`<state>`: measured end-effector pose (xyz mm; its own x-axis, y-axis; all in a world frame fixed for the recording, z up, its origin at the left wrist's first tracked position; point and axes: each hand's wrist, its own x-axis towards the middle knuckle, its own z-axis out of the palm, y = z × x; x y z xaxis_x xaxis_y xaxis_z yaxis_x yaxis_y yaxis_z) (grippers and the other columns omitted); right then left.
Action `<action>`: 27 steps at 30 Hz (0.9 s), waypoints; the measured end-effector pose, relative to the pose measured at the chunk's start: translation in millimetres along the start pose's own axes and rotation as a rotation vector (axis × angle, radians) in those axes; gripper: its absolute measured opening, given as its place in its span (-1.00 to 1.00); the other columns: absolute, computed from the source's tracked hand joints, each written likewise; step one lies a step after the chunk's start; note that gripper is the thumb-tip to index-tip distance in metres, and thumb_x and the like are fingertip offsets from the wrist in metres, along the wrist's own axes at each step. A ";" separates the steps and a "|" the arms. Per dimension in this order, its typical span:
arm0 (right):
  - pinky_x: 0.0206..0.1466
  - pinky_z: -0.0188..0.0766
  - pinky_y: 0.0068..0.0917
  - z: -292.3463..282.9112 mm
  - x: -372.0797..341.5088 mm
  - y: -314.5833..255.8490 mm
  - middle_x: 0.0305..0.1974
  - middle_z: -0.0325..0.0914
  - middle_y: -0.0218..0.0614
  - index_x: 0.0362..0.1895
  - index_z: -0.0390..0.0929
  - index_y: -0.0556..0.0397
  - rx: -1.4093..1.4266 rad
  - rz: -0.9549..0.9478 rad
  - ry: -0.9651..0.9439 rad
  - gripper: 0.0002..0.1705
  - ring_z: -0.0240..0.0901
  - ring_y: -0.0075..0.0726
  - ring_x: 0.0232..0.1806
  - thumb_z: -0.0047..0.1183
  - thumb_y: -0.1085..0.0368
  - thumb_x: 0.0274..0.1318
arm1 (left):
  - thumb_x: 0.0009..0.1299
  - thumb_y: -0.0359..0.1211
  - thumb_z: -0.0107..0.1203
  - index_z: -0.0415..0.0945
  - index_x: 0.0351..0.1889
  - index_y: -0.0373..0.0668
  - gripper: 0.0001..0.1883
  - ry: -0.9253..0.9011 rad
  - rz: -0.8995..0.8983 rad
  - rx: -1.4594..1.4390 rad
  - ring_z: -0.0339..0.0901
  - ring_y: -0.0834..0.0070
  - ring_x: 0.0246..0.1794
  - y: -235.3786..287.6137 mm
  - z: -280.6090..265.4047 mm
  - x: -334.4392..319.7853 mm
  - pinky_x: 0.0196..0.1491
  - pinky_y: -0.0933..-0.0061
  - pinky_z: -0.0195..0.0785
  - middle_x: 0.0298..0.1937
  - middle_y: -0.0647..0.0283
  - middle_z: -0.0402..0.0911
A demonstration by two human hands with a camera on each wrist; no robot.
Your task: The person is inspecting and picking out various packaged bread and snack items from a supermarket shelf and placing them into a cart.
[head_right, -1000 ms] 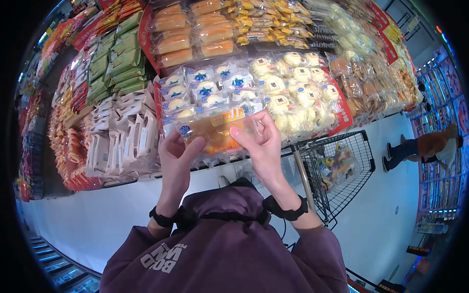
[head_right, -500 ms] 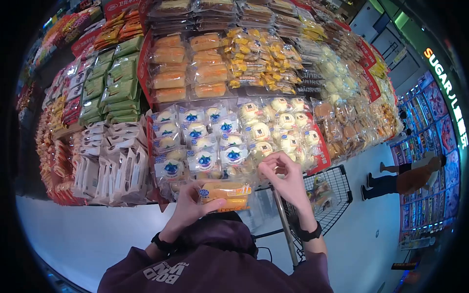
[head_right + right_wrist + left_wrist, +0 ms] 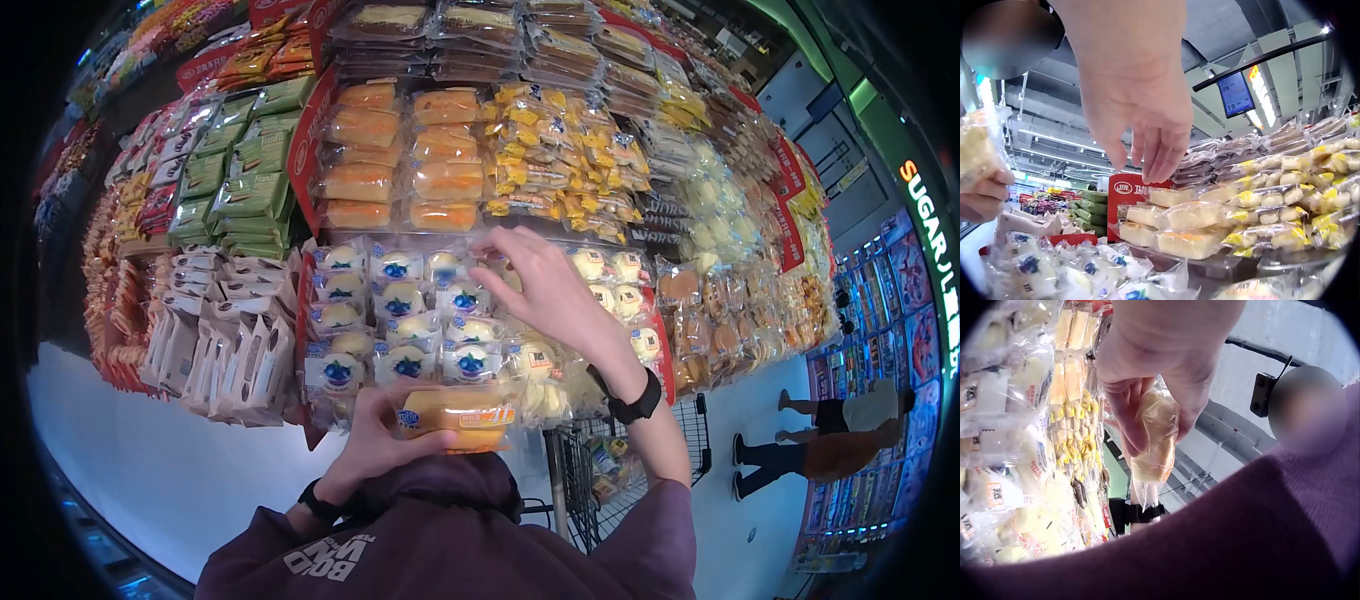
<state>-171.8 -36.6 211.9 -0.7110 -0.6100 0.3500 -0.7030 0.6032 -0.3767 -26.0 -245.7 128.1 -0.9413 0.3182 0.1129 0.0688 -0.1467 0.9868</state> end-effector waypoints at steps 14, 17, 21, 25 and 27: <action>0.35 0.15 -0.06 104.5 215.8 72.9 0.26 0.27 0.05 0.30 0.22 0.10 -0.472 -0.421 0.104 -0.27 0.18 0.12 0.33 0.07 -0.04 0.18 | 0.06 -0.37 0.47 0.59 -0.04 -0.27 -0.51 0.105 0.099 0.158 0.67 0.50 -0.16 -4.8 17.4 5.0 -0.08 0.53 0.51 -0.14 0.15 0.70; 0.40 0.07 -0.01 119.5 250.5 83.3 0.29 0.24 0.07 0.36 0.17 0.04 -0.508 -0.443 0.123 -0.13 0.11 0.16 0.38 -0.01 -0.26 0.16 | 0.01 -0.37 0.50 0.60 -0.06 -0.28 -0.49 0.136 0.094 0.195 0.68 0.50 -0.20 -0.3 18.6 3.5 -0.10 0.54 0.51 -0.19 0.16 0.71; 0.41 -0.03 0.19 130.7 264.3 87.6 0.32 0.20 0.15 0.43 0.10 -0.07 -0.570 -0.445 0.116 0.04 0.06 0.21 0.41 -0.13 -0.51 0.07 | -0.04 -0.40 0.50 0.59 -0.09 -0.33 -0.48 0.193 0.158 0.079 0.68 0.50 -0.23 -1.4 21.3 2.2 -0.13 0.55 0.51 -0.23 0.12 0.71; 0.28 0.18 0.14 112.4 282.0 87.0 0.19 0.33 0.00 0.40 0.22 -0.32 -0.650 -0.611 0.182 0.07 0.23 0.13 0.26 0.07 -0.51 -0.20 | -0.04 -0.40 0.49 0.59 -0.10 -0.33 -0.49 0.189 0.135 0.096 0.69 0.46 -0.24 -2.7 19.0 7.3 -0.13 0.55 0.51 -0.24 0.12 0.71; 0.25 0.19 0.11 108.3 279.2 87.6 0.16 0.34 0.00 0.38 0.25 -0.24 -0.690 -0.627 0.109 0.06 0.24 0.12 0.23 0.03 -0.51 -0.16 | -0.04 -0.40 0.49 0.59 -0.10 -0.33 -0.49 0.166 0.123 0.098 0.69 0.47 -0.25 -2.2 18.6 11.7 -0.14 0.54 0.51 -0.25 0.12 0.71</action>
<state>-429.9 -209.7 183.7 -0.1716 -0.8964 0.4086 -0.7890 0.3734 0.4879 -31.1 -224.3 129.4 -0.9647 0.1438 0.2206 0.2106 -0.0811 0.9742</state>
